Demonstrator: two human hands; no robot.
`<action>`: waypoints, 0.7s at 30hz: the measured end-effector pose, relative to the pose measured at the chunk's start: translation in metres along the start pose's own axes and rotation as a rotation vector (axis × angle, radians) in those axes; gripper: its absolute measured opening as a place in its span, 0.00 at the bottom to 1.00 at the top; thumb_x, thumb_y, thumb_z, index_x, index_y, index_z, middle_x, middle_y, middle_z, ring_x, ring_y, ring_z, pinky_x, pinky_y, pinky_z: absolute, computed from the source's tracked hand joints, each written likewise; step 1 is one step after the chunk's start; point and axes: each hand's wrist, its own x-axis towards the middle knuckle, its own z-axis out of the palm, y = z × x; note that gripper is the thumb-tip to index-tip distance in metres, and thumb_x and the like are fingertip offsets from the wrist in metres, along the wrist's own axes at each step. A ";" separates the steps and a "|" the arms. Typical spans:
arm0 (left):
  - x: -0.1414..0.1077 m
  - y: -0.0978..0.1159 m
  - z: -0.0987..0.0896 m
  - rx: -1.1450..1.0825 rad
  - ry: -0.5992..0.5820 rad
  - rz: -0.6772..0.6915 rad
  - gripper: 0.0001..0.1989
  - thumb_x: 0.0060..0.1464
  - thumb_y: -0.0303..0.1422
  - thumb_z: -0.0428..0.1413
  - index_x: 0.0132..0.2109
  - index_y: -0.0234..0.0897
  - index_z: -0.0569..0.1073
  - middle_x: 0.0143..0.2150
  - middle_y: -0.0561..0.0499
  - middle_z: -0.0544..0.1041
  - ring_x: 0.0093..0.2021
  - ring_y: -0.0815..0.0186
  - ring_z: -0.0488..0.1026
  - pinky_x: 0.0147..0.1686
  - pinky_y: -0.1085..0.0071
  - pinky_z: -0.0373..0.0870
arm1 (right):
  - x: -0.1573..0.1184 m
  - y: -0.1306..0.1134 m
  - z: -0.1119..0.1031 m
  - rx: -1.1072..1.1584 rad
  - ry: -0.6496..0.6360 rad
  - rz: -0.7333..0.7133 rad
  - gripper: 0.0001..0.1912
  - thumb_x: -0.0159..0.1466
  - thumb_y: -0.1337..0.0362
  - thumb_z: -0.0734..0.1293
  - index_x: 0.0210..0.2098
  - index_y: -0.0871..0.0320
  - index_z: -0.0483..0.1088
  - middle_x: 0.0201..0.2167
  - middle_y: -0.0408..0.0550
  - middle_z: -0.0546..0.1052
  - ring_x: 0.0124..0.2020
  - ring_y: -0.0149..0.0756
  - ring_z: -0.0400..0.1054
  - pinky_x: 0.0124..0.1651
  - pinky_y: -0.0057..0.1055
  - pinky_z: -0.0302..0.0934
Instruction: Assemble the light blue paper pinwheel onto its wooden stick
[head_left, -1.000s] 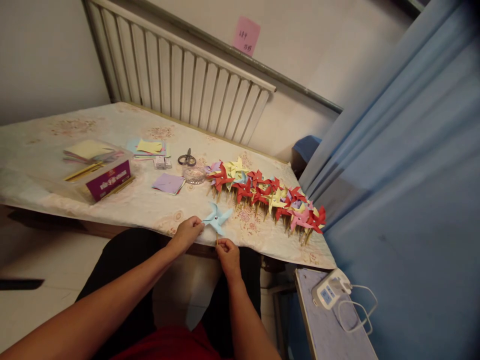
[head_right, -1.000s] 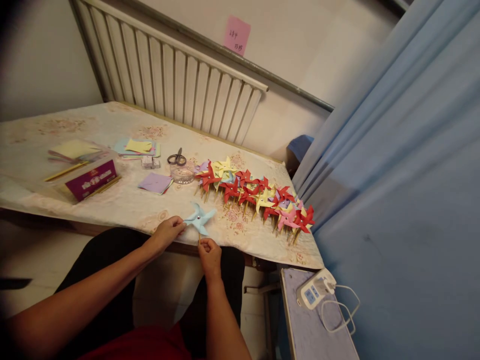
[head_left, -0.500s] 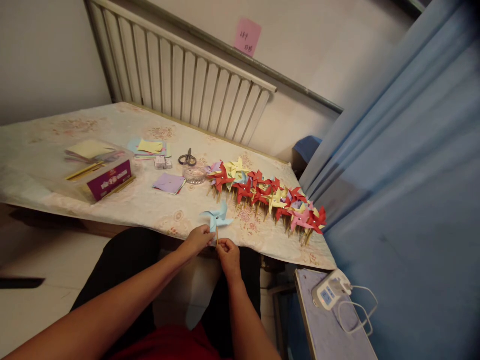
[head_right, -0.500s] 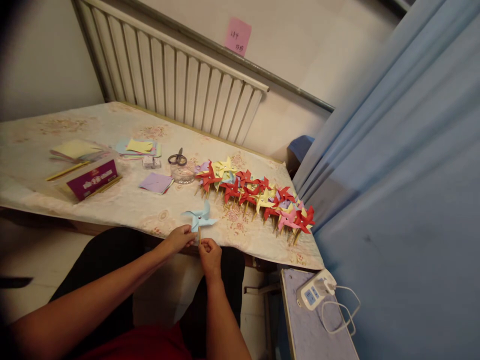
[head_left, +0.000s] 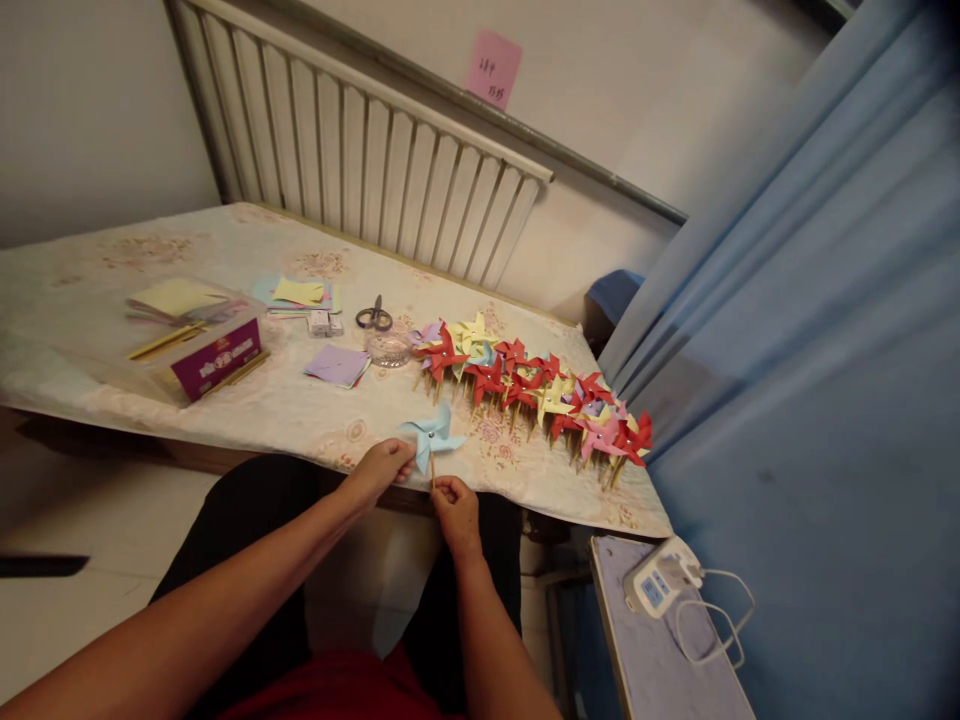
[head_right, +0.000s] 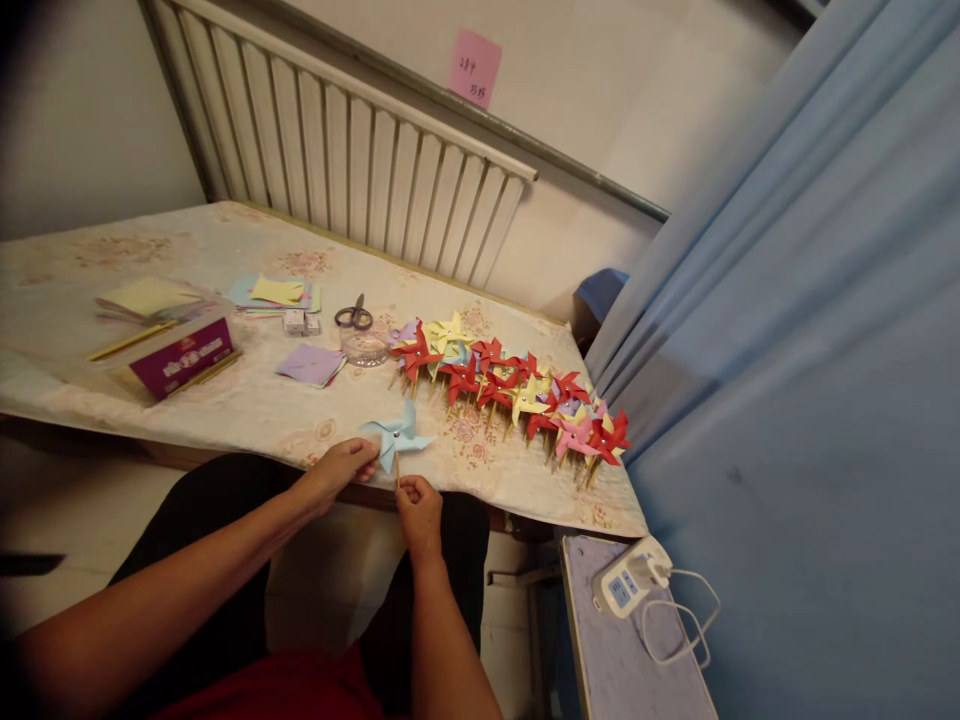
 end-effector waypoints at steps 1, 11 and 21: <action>0.000 -0.001 0.001 -0.008 -0.001 -0.011 0.17 0.41 0.45 0.60 0.26 0.36 0.67 0.22 0.55 0.69 0.23 0.71 0.64 0.26 0.73 0.61 | 0.000 0.000 0.000 -0.002 -0.002 -0.001 0.07 0.52 0.65 0.65 0.29 0.59 0.74 0.17 0.37 0.68 0.19 0.28 0.58 0.24 0.24 0.53; -0.001 -0.001 0.004 -0.051 -0.042 -0.060 0.16 0.42 0.43 0.62 0.28 0.34 0.69 0.23 0.55 0.72 0.23 0.72 0.65 0.27 0.74 0.63 | 0.000 0.000 -0.001 -0.027 -0.012 -0.010 0.08 0.52 0.64 0.65 0.29 0.60 0.73 0.17 0.37 0.66 0.20 0.27 0.55 0.24 0.24 0.51; 0.002 -0.004 0.006 -0.045 -0.077 -0.076 0.19 0.39 0.45 0.63 0.28 0.34 0.69 0.21 0.56 0.71 0.21 0.73 0.64 0.25 0.74 0.60 | 0.000 0.001 0.000 0.011 -0.018 0.012 0.09 0.51 0.62 0.65 0.29 0.59 0.73 0.19 0.38 0.68 0.21 0.28 0.56 0.25 0.25 0.51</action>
